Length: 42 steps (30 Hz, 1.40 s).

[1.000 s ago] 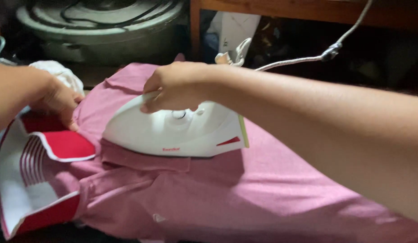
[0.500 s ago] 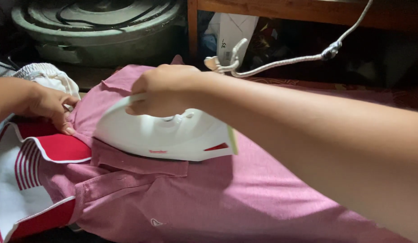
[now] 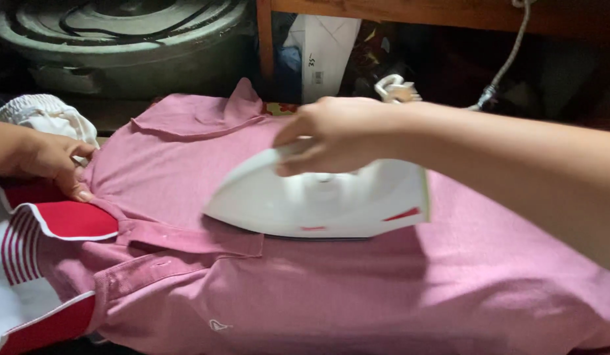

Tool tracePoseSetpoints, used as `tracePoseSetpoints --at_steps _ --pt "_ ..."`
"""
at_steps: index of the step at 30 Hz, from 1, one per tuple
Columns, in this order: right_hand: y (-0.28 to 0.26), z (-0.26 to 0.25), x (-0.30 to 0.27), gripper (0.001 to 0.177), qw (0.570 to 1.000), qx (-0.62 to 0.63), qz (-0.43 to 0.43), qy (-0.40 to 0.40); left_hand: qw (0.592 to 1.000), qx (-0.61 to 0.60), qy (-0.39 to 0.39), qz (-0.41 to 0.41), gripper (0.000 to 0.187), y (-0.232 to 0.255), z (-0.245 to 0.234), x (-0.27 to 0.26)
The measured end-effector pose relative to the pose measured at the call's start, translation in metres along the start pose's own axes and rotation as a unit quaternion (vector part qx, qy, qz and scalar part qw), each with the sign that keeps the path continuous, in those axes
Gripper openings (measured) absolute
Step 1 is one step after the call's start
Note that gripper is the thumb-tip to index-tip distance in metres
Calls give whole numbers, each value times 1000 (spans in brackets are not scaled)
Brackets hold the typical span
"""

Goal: The recorder is ironing a pink polo shirt on an improvised ironing surface.

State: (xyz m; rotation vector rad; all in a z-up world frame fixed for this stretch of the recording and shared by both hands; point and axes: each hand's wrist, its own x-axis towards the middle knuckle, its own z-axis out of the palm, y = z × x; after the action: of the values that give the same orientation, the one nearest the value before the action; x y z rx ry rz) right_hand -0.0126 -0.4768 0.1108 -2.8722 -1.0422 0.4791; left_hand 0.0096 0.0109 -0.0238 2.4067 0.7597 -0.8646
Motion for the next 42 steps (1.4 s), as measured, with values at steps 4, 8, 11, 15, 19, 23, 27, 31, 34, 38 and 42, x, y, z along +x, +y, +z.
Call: tracePoseSetpoints --at_steps 4,8,11,15,19,23,27,31,34,38,42 --pt "22 4 -10 60 999 -8 -35 29 996 -70 -62 -2 101 -22 -9 36" --pt "0 2 2 53 998 -24 -49 35 1000 -26 -10 -2 102 -11 -3 17" --pt "-20 5 28 49 993 -20 -102 56 1000 -5 13 -3 101 3 5 -10" --pt "-52 10 73 50 975 -36 -195 98 999 36 29 -21 113 -5 -4 2" --pt "-85 0 69 48 990 0 -128 54 969 -208 -129 11 95 -15 -6 11" --pt "-80 -2 64 48 991 3 -123 52 988 -124 -71 -54 101 14 7 -46" --pt "-40 5 78 54 979 -20 -197 55 998 11 13 -63 139 17 17 -49" --pt "-30 -11 43 54 989 43 -143 -3 986 163 22 -16 148 32 24 -60" --pt "-21 -12 37 53 991 67 -116 -25 972 234 12 -19 159 36 28 -63" --pt "-21 -13 44 52 989 59 -131 -34 969 244 18 -31 171 33 26 -63" --pt "-31 -9 60 51 981 52 -189 -3 965 258 4 -48 170 37 25 -65"
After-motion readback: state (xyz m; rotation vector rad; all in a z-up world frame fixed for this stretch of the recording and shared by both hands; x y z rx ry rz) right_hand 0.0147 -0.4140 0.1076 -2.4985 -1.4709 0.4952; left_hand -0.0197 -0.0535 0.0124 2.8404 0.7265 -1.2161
